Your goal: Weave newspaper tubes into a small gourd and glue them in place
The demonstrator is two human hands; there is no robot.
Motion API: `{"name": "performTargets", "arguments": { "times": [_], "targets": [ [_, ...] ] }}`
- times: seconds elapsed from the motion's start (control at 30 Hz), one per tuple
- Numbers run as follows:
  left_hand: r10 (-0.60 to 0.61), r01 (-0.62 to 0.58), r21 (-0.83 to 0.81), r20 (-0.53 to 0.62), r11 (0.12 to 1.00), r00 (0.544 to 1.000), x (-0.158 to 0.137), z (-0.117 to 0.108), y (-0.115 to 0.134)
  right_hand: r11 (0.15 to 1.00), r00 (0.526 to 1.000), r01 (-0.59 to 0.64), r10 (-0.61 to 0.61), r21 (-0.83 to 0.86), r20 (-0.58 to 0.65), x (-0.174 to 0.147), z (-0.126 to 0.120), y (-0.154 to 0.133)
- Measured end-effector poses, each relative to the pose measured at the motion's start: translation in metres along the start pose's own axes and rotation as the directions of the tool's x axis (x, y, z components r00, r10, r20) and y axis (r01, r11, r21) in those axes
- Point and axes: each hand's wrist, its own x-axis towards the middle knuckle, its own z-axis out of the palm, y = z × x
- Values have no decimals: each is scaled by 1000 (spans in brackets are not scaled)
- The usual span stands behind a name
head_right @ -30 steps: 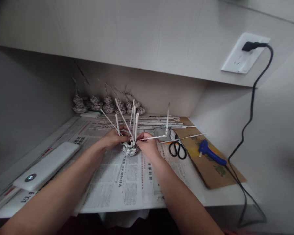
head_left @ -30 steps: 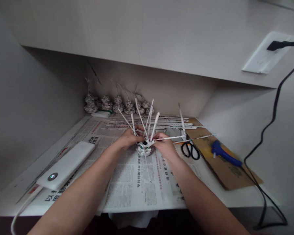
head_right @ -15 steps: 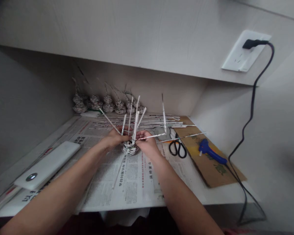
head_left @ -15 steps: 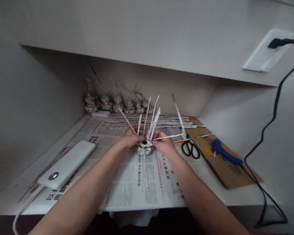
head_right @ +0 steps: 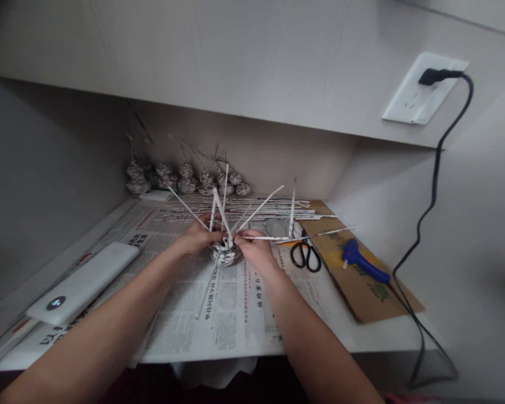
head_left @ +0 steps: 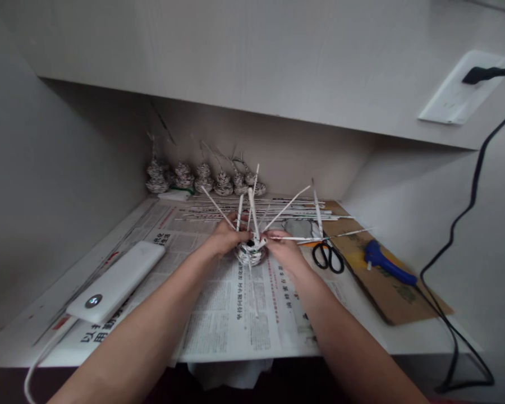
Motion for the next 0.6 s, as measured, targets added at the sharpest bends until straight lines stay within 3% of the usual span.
{"name": "performTargets", "arguments": {
  "times": [0.1,0.4,0.5,0.6],
  "targets": [
    [-22,22,-27,-8,999,1000,2,-1,-2,999,1000,-24,23,33,20,0,1,0],
    [-30,30,72,-7,997,1000,0,2,0,1000,995,2,-3,-10,-99,-4,10,4],
    [-68,57,95,126,994,990,-3,-9,9,1000,992,4,-3,8,-124,-5,11,3],
    [-79,53,80,372,995,925,-7,-32,25,999,989,-21,25,28,-145,-5,11,1]
  ]
}}
